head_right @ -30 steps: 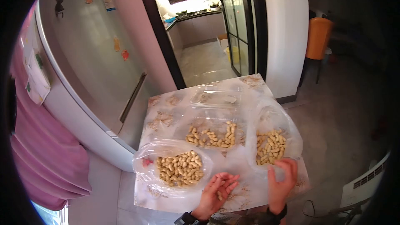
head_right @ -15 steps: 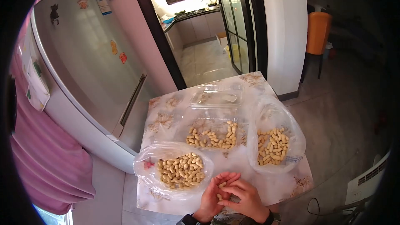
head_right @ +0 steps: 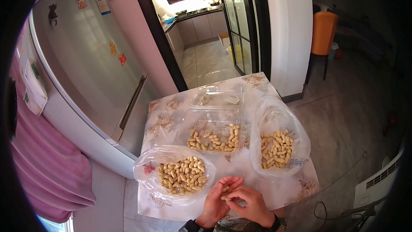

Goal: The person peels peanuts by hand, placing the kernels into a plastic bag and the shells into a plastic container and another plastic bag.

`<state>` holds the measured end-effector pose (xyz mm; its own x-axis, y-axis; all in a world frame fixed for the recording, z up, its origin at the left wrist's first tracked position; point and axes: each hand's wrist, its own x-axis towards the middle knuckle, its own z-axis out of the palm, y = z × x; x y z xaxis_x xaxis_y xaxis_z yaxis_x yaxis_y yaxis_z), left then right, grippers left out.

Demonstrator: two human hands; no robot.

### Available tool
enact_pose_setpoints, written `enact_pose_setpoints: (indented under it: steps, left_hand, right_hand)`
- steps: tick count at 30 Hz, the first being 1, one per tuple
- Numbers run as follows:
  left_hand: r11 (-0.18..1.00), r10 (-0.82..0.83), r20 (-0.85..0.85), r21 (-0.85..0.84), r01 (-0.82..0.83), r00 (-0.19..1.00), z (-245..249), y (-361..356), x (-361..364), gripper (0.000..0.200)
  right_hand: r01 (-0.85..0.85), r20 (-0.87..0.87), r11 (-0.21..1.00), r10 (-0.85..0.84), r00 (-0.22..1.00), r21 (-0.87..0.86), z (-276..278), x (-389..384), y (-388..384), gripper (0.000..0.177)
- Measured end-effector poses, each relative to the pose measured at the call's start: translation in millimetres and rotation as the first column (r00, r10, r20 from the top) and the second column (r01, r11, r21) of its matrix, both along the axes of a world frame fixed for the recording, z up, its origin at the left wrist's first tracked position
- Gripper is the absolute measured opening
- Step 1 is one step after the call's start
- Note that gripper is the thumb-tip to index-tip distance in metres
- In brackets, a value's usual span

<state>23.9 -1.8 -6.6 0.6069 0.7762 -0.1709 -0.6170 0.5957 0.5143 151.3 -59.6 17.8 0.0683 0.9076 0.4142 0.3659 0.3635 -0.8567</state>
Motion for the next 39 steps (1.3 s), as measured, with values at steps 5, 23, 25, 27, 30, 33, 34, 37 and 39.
enact_pose_setpoints:
  steps: [5, 23, 25, 27, 30, 33, 34, 37, 39]
  left_hand:
    - [0.99, -0.078, 0.06, 0.121, 0.07, 0.995, -1, -1, -1, 0.031]
    - [0.97, -0.04, -0.02, 0.241, 0.044, 0.999, -10, -3, 2, 0.019]
    - [0.972, -0.048, -0.016, 0.231, 0.05, 0.999, -11, -2, 2, 0.019]
    - [0.971, -0.051, -0.015, 0.233, 0.053, 0.999, -12, -2, 1, 0.02]
    - [0.971, -0.051, -0.022, 0.233, 0.054, 0.998, -8, -2, 1, 0.021]
    - [0.979, -0.046, -0.033, 0.198, 0.051, 0.998, -5, -3, 1, 0.022]
    - [0.979, -0.045, -0.026, 0.196, 0.049, 0.999, -5, -2, 2, 0.022]
    - [0.978, -0.04, -0.009, 0.204, 0.041, 0.999, -6, -2, 2, 0.021]
    - [0.975, -0.037, 0.001, 0.217, 0.036, 0.999, -8, -2, 2, 0.021]
  right_hand:
    - [0.168, -0.118, 0.984, -0.175, 0.977, -0.064, -4, 3, -3, 0.014]
    - [0.136, -0.312, 0.969, -0.197, 0.929, -0.207, -14, 8, -4, 0.012]
    - [0.133, -0.306, 0.97, -0.192, 0.932, -0.204, -10, 9, -4, 0.013]
    - [0.093, -0.238, 0.974, -0.142, 0.961, -0.206, -6, 11, -5, 0.011]
    - [0.093, -0.261, 0.978, -0.142, 0.955, -0.188, -13, 11, -4, 0.014]
    - [0.112, -0.312, 0.978, -0.162, 0.936, -0.174, -12, 8, -2, 0.017]
    - [0.112, -0.312, 0.978, -0.164, 0.936, -0.177, -12, 8, -2, 0.017]
    - [0.13, -0.286, 0.977, -0.175, 0.942, -0.168, -10, 9, -3, 0.017]
    - [0.128, -0.262, 0.978, -0.169, 0.95, -0.166, -11, 9, -3, 0.018]
